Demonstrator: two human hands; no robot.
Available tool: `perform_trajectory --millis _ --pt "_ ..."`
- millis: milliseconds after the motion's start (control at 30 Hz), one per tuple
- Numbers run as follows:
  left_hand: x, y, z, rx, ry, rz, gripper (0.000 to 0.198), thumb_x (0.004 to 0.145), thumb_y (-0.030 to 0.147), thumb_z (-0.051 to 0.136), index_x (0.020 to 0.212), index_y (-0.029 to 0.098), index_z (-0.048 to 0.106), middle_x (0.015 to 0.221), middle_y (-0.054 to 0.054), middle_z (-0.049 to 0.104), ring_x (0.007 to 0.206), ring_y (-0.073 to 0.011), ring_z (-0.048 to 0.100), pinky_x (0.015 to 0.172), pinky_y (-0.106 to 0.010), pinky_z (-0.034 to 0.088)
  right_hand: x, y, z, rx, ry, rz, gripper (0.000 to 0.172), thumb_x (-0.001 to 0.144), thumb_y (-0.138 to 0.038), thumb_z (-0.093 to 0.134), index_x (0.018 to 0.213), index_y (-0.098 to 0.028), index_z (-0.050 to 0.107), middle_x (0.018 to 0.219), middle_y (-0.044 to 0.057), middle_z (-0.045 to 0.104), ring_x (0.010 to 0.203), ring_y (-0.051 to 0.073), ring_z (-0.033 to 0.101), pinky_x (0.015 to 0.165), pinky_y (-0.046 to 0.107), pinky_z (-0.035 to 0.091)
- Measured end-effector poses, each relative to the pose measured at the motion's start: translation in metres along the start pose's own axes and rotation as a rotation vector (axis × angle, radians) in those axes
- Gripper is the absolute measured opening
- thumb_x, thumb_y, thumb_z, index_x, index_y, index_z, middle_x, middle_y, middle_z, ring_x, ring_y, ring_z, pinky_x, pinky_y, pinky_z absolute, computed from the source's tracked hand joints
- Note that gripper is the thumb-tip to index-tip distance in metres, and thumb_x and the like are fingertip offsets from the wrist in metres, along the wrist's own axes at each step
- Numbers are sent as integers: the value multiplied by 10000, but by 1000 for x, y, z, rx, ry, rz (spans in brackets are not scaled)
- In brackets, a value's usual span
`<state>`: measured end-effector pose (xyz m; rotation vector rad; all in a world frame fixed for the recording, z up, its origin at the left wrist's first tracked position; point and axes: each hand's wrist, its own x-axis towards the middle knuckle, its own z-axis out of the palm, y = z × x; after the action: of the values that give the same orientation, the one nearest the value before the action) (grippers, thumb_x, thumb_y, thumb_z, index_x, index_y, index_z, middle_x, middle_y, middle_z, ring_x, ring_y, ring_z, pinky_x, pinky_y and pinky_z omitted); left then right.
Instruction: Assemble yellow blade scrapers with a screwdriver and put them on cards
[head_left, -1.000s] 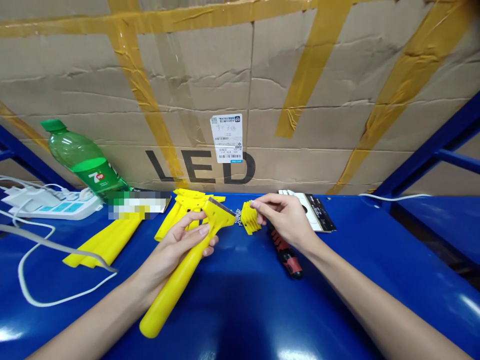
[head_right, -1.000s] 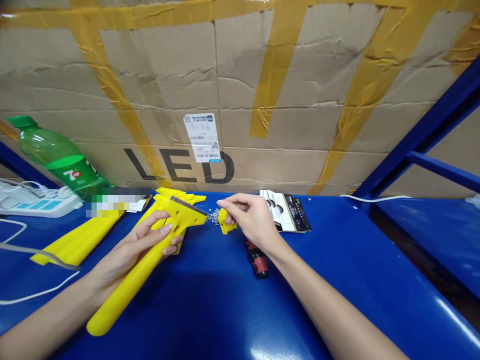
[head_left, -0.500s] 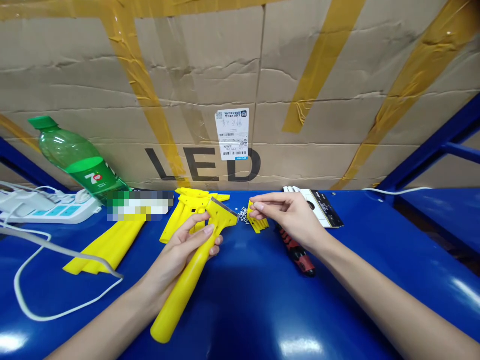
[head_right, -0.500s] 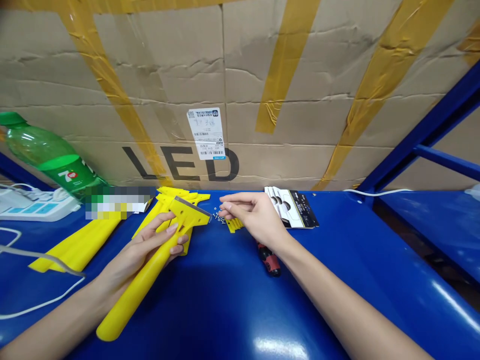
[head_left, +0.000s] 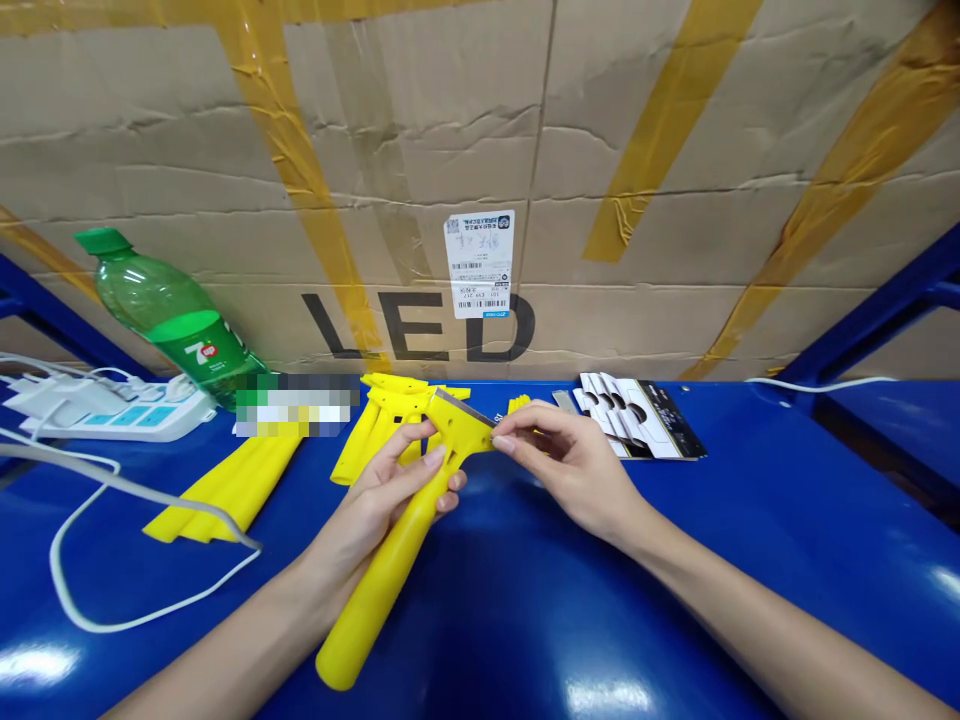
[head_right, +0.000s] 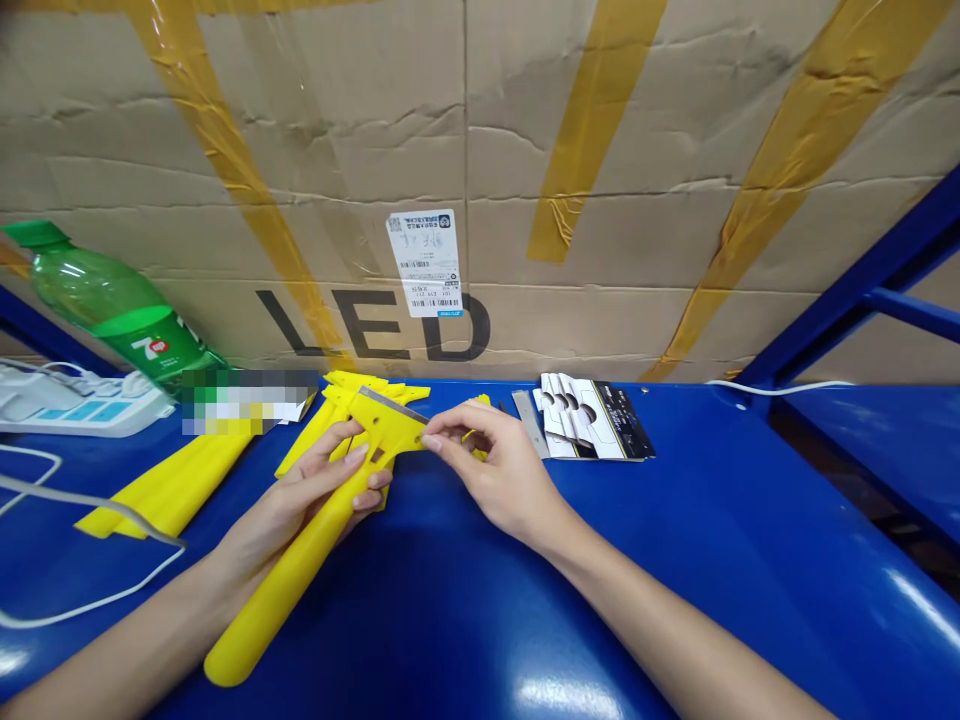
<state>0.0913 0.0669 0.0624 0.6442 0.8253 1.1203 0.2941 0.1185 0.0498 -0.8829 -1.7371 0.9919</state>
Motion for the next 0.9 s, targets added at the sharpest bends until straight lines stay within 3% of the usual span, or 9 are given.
perform_trajectory --millis 167,300,600,700,767,900 --pt "-2 -4 3 -12 8 7 385 814 207 785 1078 248 508 722 -17 657 581 -108 615 572 -171 457 -5 2 3 -78 -30 -78 80 939 -247 638 901 -225 705 890 34 694 817 180 620 758 329 481" --pt "-2 -3 3 8 12 -3 375 813 185 784 1063 247 512 751 -20 663 597 -108 621 598 -186 485 -5 4 1 -92 -44 -71 71 924 -257 652 891 -229 708 896 35 700 844 192 621 755 337 472" --pt "-7 1 6 6 -5 39 384 780 143 800 1025 235 519 826 -25 645 655 -112 631 578 -171 482 3 2 0 -9 -58 -52 143 847 -301 739 886 -206 639 810 -6 604 694 139 517 664 294 436" --pt "-10 3 10 -10 -31 33 375 779 134 798 1010 235 520 839 -35 646 665 -114 633 568 -160 473 5 4 -7 52 -47 -4 353 760 -337 824 1030 -217 632 924 -4 594 695 122 494 650 277 440" --pt "-13 5 12 -10 -54 24 353 795 136 786 1004 237 520 827 -37 642 669 -113 632 568 -152 466 7 0 -12 108 -106 53 403 734 -358 840 1061 -220 647 997 16 625 745 130 539 678 282 464" --pt "-16 6 15 12 -77 30 337 799 152 784 1005 234 531 806 -26 623 674 -116 628 566 -155 458 7 -12 -16 263 -242 242 389 702 -416 860 962 -194 676 812 -6 669 705 132 597 665 279 469"
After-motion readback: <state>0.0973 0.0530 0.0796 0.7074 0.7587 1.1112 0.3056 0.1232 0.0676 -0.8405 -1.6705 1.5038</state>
